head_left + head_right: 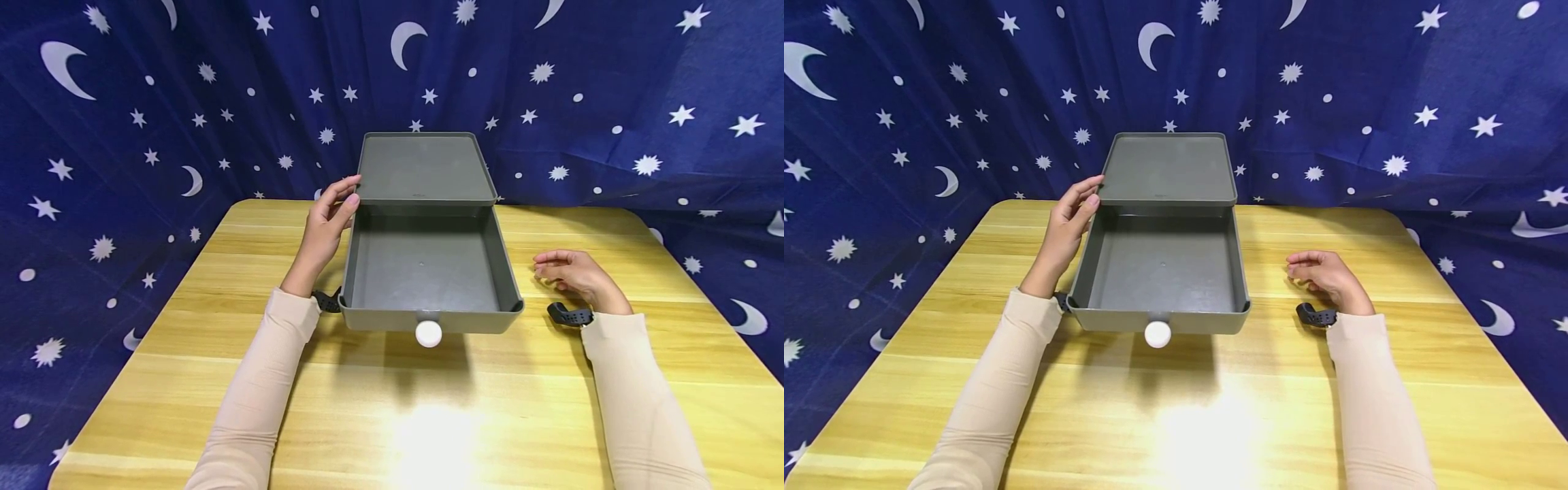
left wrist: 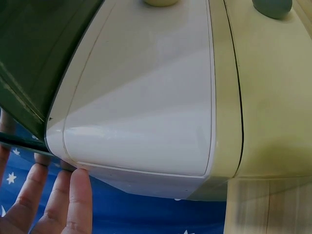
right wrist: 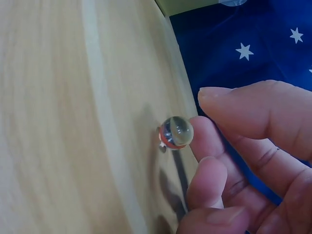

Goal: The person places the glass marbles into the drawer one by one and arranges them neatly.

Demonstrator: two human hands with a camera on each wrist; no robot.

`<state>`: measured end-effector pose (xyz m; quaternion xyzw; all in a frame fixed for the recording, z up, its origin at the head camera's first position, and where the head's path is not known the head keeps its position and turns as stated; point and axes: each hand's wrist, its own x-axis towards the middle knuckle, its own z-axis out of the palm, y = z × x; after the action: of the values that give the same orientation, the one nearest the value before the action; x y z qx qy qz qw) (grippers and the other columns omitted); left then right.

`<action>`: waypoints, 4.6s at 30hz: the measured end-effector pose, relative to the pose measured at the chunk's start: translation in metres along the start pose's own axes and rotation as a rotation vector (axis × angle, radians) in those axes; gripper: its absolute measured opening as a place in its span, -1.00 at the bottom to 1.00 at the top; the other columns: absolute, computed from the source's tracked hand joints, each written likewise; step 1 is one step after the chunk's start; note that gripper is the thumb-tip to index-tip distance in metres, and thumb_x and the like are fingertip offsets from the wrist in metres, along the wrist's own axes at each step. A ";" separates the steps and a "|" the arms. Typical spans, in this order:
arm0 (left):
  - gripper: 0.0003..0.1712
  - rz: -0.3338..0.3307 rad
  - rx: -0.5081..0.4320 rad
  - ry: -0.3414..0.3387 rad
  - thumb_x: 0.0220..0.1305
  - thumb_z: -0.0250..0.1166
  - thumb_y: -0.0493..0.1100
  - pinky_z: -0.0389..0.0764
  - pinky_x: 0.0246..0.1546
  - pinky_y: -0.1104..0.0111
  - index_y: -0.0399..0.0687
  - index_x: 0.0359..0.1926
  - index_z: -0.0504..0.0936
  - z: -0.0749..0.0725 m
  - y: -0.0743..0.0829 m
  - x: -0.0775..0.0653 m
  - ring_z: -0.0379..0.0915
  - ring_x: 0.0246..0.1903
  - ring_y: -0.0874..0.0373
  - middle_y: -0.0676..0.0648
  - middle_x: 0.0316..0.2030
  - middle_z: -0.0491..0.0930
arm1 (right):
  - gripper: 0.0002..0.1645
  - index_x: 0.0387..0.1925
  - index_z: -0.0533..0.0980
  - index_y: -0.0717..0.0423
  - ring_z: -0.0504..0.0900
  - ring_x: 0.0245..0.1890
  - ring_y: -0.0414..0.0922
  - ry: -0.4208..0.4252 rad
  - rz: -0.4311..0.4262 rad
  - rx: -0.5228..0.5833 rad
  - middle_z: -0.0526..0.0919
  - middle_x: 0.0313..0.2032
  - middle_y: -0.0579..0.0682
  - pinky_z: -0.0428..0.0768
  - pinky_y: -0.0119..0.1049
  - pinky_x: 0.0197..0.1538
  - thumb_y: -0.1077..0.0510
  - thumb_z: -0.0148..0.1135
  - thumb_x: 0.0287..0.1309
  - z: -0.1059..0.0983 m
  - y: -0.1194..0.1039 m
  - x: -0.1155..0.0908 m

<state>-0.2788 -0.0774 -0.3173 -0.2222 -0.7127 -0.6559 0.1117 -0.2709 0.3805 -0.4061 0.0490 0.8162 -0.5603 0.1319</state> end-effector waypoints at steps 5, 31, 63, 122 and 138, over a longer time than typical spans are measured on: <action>-0.52 -0.003 0.003 0.000 0.49 0.08 -0.23 0.52 -0.11 0.35 -0.26 0.36 0.40 -0.001 0.000 0.000 0.42 0.00 0.20 -0.30 0.27 0.39 | -0.62 0.08 0.50 0.28 0.52 -0.46 -0.33 0.003 -0.026 -0.055 0.71 -0.30 -0.38 0.45 -0.40 -0.42 0.24 0.31 0.26 0.001 0.004 0.002; -0.52 0.005 0.005 0.007 0.50 0.08 -0.22 0.52 -0.13 0.35 -0.17 0.38 0.41 -0.004 -0.029 0.010 0.43 0.01 0.16 -0.22 0.29 0.38 | -0.48 0.13 0.43 0.49 0.49 -0.47 -0.32 0.037 -0.031 -0.199 0.65 -0.37 -0.29 0.51 -0.37 -0.39 0.25 0.33 0.24 0.006 0.005 0.004; -0.53 -0.007 0.015 -0.001 0.50 0.08 -0.23 0.52 -0.10 0.35 -0.26 0.36 0.40 -0.001 0.002 -0.001 0.43 0.01 0.16 -0.30 0.28 0.38 | -0.63 0.02 0.49 0.49 0.67 -0.40 -0.26 0.073 -0.159 -0.096 0.71 -0.38 -0.23 0.64 -0.36 -0.23 0.25 0.25 0.31 0.005 -0.021 -0.009; -0.53 0.008 0.020 0.007 0.48 0.06 -0.26 0.51 -0.11 0.33 -0.28 0.35 0.40 0.000 0.001 0.000 0.43 -0.02 0.19 -0.31 0.24 0.40 | -0.82 -0.13 0.63 0.35 0.68 -0.33 -0.30 0.079 -0.624 -0.120 0.74 -0.28 -0.23 0.59 -0.46 -0.27 0.42 0.28 0.22 0.034 -0.098 -0.057; -0.52 -0.002 0.013 0.002 0.49 0.08 -0.23 0.50 -0.12 0.34 -0.26 0.36 0.41 0.000 0.000 -0.001 0.42 0.05 -0.02 -0.32 0.24 0.39 | -0.80 -0.13 0.64 0.34 0.68 -0.31 -0.29 0.074 -0.711 -0.154 0.74 -0.26 -0.21 0.60 -0.49 -0.22 0.45 0.26 0.20 0.045 -0.114 -0.075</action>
<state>-0.2775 -0.0771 -0.3175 -0.2202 -0.7172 -0.6514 0.1132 -0.2177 0.3021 -0.2979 -0.2276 0.8263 -0.5058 -0.0976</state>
